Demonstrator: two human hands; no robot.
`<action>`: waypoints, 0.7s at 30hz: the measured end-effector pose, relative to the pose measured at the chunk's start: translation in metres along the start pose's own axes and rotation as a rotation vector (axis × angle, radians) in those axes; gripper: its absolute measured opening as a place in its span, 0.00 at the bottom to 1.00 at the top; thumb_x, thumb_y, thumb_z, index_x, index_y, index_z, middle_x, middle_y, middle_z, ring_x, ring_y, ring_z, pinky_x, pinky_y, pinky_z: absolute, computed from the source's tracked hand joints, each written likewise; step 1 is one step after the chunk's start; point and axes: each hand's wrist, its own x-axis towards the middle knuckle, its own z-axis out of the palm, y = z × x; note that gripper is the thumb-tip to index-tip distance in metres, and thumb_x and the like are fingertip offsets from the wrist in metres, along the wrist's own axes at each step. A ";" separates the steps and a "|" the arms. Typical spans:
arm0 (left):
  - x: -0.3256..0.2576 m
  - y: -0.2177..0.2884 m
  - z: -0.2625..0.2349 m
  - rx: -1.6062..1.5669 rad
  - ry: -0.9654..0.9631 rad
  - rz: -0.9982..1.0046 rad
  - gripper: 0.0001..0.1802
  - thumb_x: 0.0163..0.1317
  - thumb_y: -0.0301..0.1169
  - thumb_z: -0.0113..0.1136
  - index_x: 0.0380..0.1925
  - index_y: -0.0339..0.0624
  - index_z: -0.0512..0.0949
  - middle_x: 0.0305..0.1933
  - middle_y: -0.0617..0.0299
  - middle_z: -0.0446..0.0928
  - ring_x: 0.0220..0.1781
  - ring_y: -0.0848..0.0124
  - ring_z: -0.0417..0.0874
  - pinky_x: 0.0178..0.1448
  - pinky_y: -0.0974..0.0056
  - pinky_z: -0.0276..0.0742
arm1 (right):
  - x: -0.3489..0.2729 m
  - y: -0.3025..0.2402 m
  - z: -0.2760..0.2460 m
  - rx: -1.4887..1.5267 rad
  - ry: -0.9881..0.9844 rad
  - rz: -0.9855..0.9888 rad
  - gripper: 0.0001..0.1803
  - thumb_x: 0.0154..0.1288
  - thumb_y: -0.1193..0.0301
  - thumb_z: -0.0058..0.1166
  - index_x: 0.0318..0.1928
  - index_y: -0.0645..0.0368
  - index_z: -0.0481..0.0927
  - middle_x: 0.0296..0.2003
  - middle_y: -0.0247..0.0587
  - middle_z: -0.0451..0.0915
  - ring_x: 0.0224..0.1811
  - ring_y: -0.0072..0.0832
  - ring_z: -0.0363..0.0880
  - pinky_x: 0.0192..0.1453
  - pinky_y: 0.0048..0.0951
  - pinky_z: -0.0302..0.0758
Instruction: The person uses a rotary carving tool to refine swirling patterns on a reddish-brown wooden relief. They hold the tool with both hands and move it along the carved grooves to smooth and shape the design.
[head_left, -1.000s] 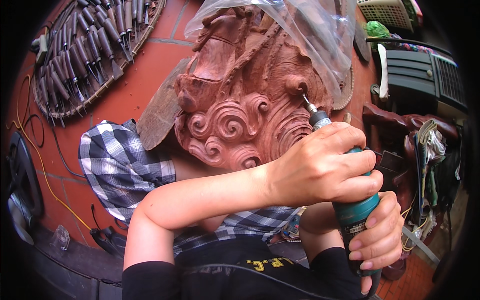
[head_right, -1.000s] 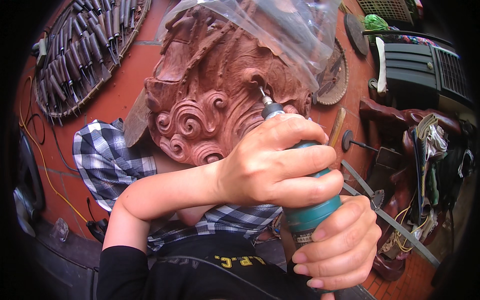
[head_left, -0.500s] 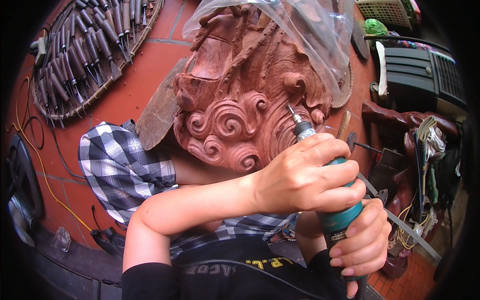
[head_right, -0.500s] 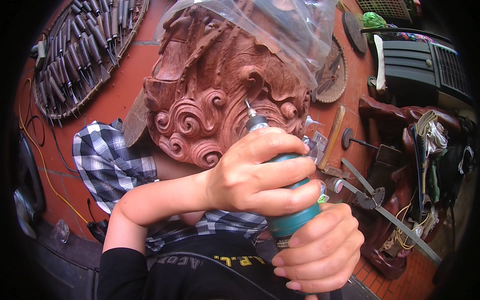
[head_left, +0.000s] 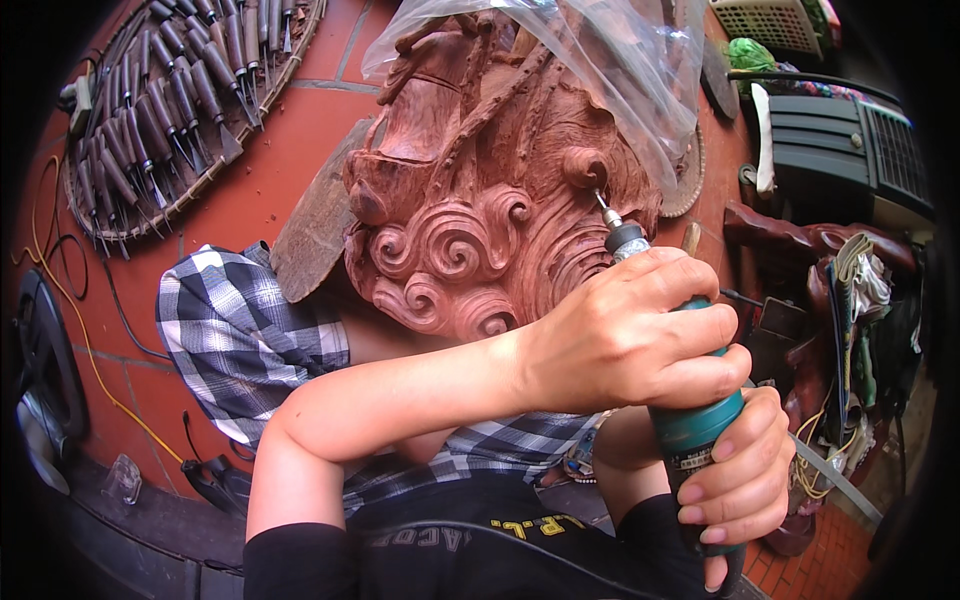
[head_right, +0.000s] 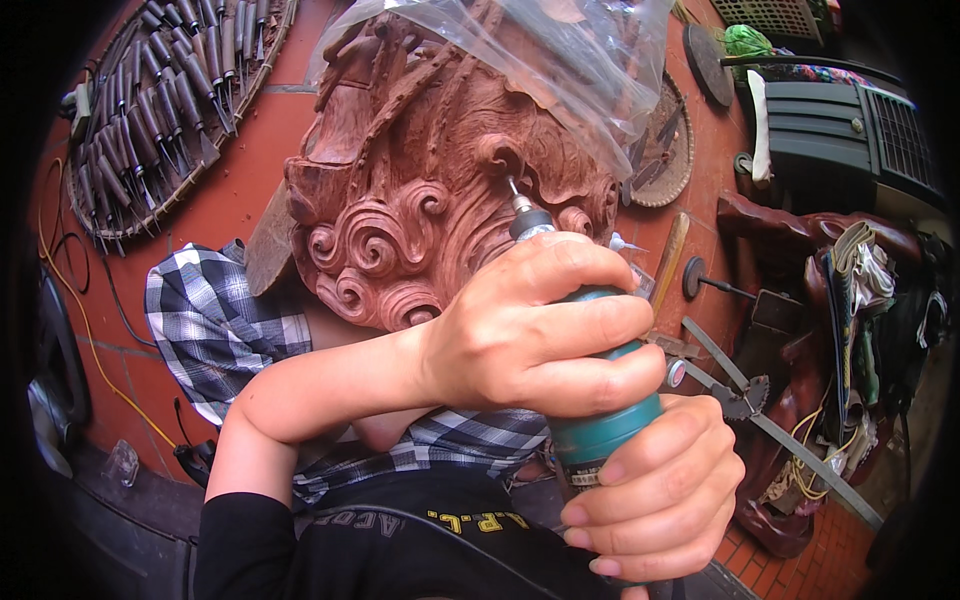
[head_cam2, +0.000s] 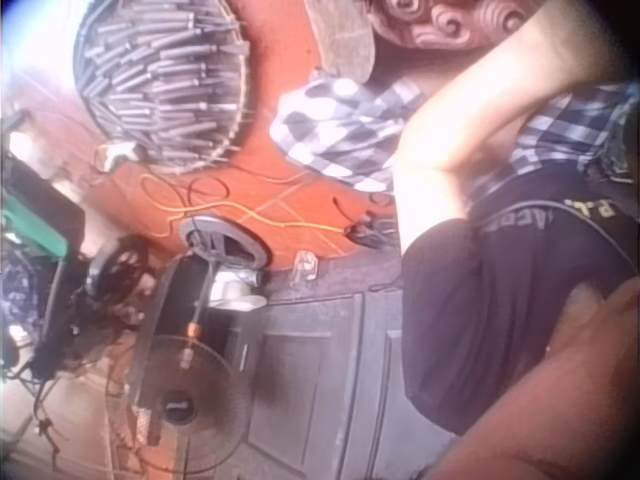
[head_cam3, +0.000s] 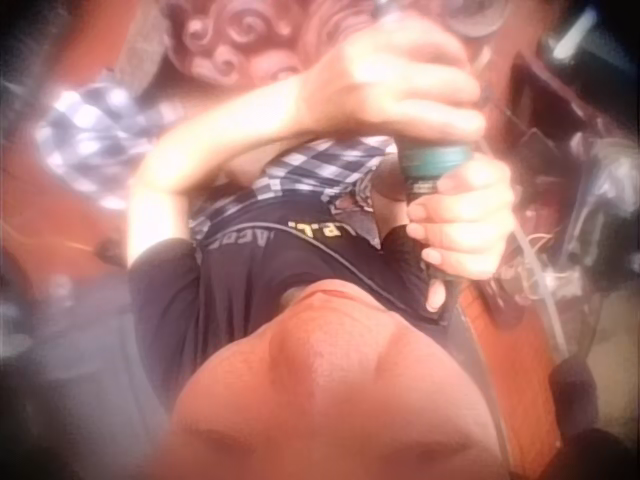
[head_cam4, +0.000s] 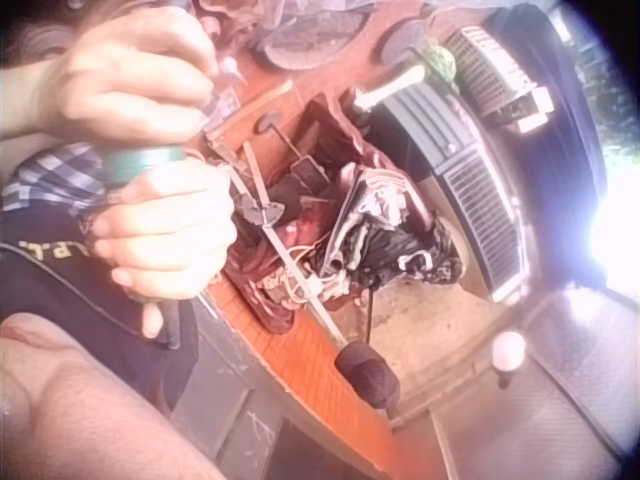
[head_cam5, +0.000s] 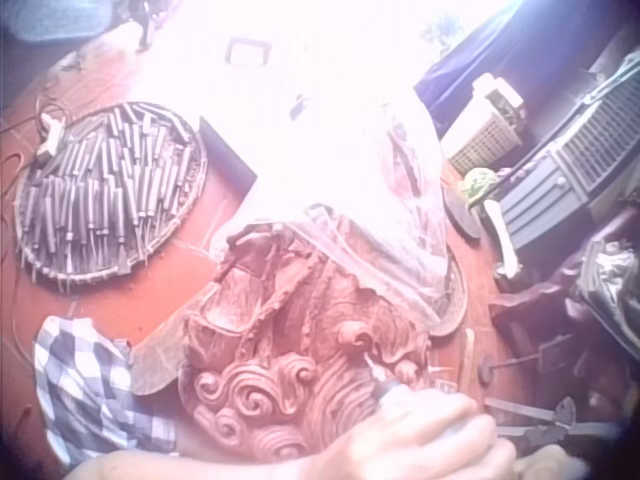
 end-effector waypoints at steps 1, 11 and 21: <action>0.001 -0.001 0.000 0.001 0.000 0.007 0.11 0.49 0.34 0.65 0.35 0.51 0.81 0.39 0.66 0.81 0.43 0.62 0.83 0.42 0.61 0.78 | 0.000 -0.001 -0.001 0.009 -0.018 0.014 0.10 0.71 0.66 0.61 0.30 0.52 0.82 0.26 0.26 0.88 0.30 0.20 0.89 0.40 0.21 0.75; -0.005 -0.003 -0.009 -0.019 -0.026 0.057 0.10 0.52 0.33 0.67 0.35 0.52 0.82 0.39 0.66 0.81 0.43 0.63 0.83 0.42 0.61 0.78 | 0.006 0.001 0.010 -0.042 -0.138 0.006 0.20 0.73 0.48 0.60 0.33 0.49 0.79 0.24 0.26 0.85 0.24 0.21 0.85 0.35 0.25 0.77; -0.014 0.007 -0.017 -0.014 -0.038 0.024 0.11 0.51 0.32 0.67 0.37 0.51 0.82 0.41 0.65 0.82 0.44 0.61 0.84 0.45 0.59 0.81 | 0.000 -0.003 0.002 0.091 -0.204 0.024 0.06 0.69 0.74 0.57 0.32 0.55 0.83 0.29 0.34 0.89 0.34 0.27 0.90 0.44 0.25 0.80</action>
